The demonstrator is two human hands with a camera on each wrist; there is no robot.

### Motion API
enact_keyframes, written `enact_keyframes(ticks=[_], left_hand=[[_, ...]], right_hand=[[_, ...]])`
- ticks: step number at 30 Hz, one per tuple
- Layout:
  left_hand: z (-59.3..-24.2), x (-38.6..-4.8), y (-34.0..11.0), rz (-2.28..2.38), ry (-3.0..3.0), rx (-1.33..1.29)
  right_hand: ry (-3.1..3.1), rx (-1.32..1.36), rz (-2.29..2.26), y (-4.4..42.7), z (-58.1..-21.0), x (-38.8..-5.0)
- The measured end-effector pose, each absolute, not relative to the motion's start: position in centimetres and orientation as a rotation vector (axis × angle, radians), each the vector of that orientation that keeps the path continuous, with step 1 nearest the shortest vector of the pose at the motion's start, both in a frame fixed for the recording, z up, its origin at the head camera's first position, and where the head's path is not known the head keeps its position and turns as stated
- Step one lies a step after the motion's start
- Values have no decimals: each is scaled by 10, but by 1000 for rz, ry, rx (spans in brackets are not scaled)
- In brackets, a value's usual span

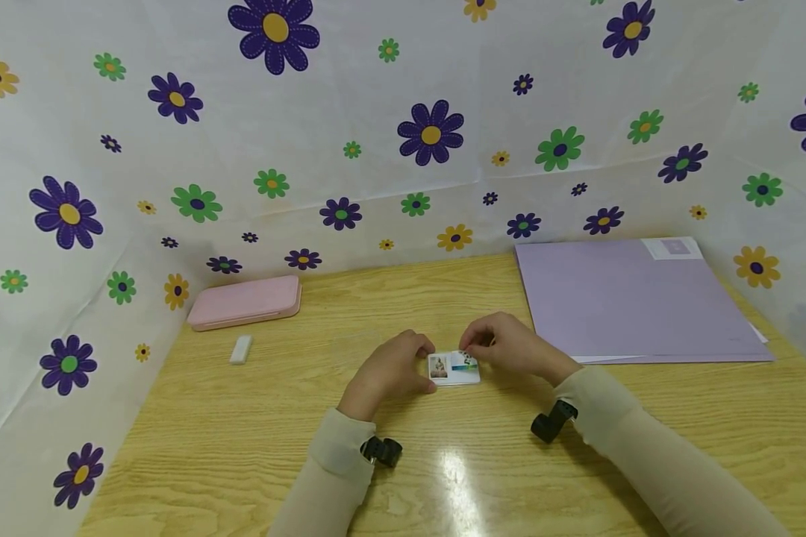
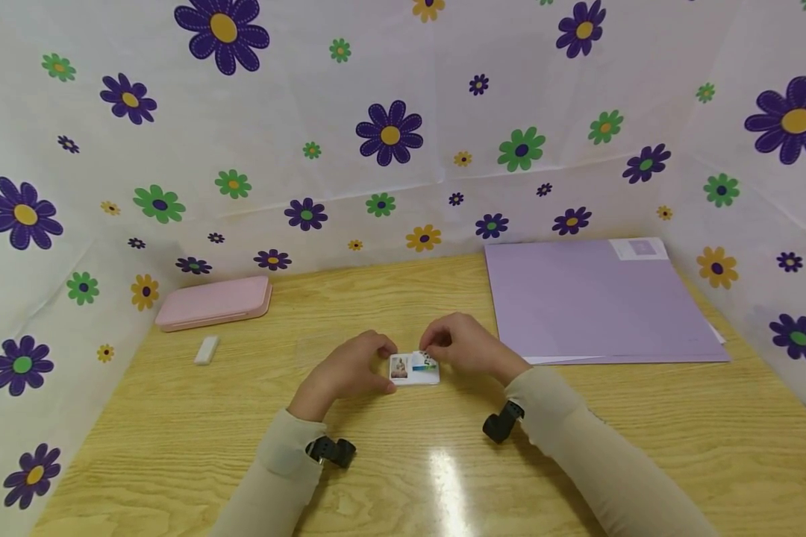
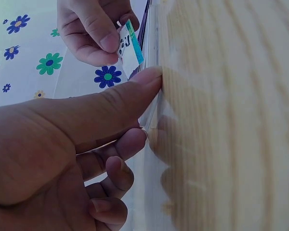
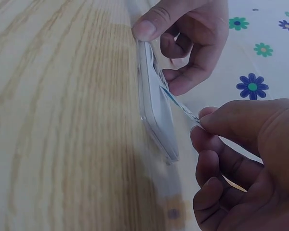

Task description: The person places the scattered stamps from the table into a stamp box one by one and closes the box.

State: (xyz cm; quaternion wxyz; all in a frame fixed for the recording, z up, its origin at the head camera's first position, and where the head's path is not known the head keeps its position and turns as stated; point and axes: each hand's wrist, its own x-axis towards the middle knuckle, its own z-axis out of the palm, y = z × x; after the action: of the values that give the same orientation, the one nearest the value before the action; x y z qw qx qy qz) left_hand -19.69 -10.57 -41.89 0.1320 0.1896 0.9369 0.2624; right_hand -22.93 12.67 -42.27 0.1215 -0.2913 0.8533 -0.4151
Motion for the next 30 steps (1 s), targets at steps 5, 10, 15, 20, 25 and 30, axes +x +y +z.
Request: enact_keyframes(ticks=[5,10,15,20,25,30], left_hand=[[-420,-197,-106,761,2722,557],[-420,-197,-106,752,2724,553],[-419,-197,-105,730,2733,541],[-419,-196,-105,717,2738,539],[-419,-196,-105,708,2738,542],[-418,-196,-105,703,2739,544]], right_hand=[[2485,-886,-1194,126,-425,-229],[2492,-915,-1173,127,-428,-230],[2480,-950,-1157,126,-431,-230],[2490,-952,-1135,125,-433,-229],[2515,-939,-1108,123,-432,-228],[2542,-923,-1073,121,-432,-227]])
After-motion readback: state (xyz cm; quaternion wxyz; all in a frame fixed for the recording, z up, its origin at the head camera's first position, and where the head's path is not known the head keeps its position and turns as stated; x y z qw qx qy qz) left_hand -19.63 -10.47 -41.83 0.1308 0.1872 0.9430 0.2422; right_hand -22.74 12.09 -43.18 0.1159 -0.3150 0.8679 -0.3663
